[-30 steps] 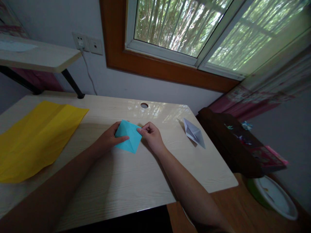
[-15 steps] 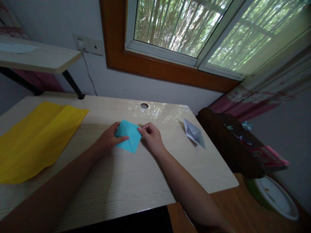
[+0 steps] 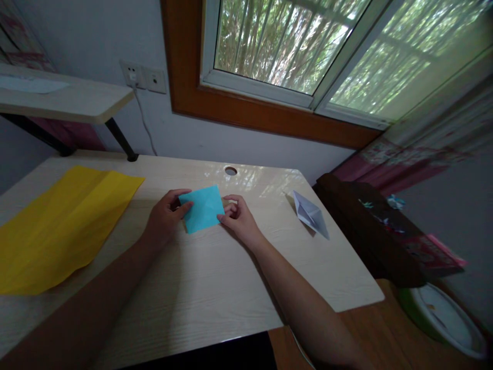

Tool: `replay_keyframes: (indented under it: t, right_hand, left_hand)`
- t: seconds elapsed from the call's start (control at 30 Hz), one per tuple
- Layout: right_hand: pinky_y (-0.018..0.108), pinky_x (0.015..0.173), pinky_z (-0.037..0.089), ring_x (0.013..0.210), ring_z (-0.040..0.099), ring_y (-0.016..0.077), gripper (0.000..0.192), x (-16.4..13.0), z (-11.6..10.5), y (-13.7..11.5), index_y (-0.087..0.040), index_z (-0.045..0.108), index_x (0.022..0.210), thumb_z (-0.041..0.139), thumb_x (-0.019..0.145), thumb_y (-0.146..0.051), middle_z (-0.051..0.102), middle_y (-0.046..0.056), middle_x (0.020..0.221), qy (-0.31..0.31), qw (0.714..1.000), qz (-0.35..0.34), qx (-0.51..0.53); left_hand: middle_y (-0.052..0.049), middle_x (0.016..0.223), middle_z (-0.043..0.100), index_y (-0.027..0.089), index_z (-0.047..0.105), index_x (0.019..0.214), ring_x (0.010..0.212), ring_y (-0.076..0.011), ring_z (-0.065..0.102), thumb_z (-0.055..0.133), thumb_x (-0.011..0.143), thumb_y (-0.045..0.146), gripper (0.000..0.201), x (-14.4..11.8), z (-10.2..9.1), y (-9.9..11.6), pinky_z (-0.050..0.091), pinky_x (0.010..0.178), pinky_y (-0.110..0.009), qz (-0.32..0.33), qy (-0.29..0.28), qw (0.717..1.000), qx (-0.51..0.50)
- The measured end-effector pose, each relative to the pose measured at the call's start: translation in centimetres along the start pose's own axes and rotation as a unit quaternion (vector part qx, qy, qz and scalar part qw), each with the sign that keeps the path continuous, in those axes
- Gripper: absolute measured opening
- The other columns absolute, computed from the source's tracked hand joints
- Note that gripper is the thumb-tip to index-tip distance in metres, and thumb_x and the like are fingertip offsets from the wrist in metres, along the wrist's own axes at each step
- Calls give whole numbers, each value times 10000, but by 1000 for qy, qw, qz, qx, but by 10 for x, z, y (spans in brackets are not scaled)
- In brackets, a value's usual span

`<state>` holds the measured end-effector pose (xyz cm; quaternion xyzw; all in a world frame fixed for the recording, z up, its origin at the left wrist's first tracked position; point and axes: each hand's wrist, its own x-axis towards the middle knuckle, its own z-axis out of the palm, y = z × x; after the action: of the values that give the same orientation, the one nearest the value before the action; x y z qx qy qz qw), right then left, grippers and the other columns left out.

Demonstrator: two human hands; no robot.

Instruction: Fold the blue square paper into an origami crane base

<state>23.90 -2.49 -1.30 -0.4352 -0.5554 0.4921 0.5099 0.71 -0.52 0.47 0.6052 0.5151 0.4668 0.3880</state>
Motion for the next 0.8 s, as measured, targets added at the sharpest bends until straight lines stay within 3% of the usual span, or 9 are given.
replay_keyframes:
  t: [0.13,0.3,0.5,0.8]
  right_hand:
    - [235,641,459,654,530,88,676,-2,-1,-6,-327,483,1363,783,758,-333,601,-39,926,-18,1000,-15,-11]
    - [258,650,473,719,586,132,394,-4,0,-13,-265,684,1164,749,808,-422,675,4,942,-27,998,8,-60]
    - [299,717,498,792,621,166,306,-6,3,-17,-286,742,1104,747,823,-408,732,18,1034,-21,997,-16,-76]
    - [332,785,505,903,642,201,294,-6,0,-15,-308,747,1149,704,873,-400,731,37,1072,-19,991,-57,-123]
  left_hand:
    - [-6,839,642,208,701,1150,734,-163,553,671,845,474,406,-3,1,0,439,649,-260,-5,-43,999,2]
    - [-12,873,666,223,711,1129,782,-178,588,682,840,480,389,-6,2,0,449,678,-266,-3,-110,994,-4]
    - [30,755,586,236,631,1269,699,-149,554,702,836,467,496,-6,2,3,434,626,-244,-2,-97,994,-45]
    - [-43,949,721,199,701,1111,847,-194,639,683,839,535,433,-7,0,4,507,739,-286,-28,-61,995,-75]
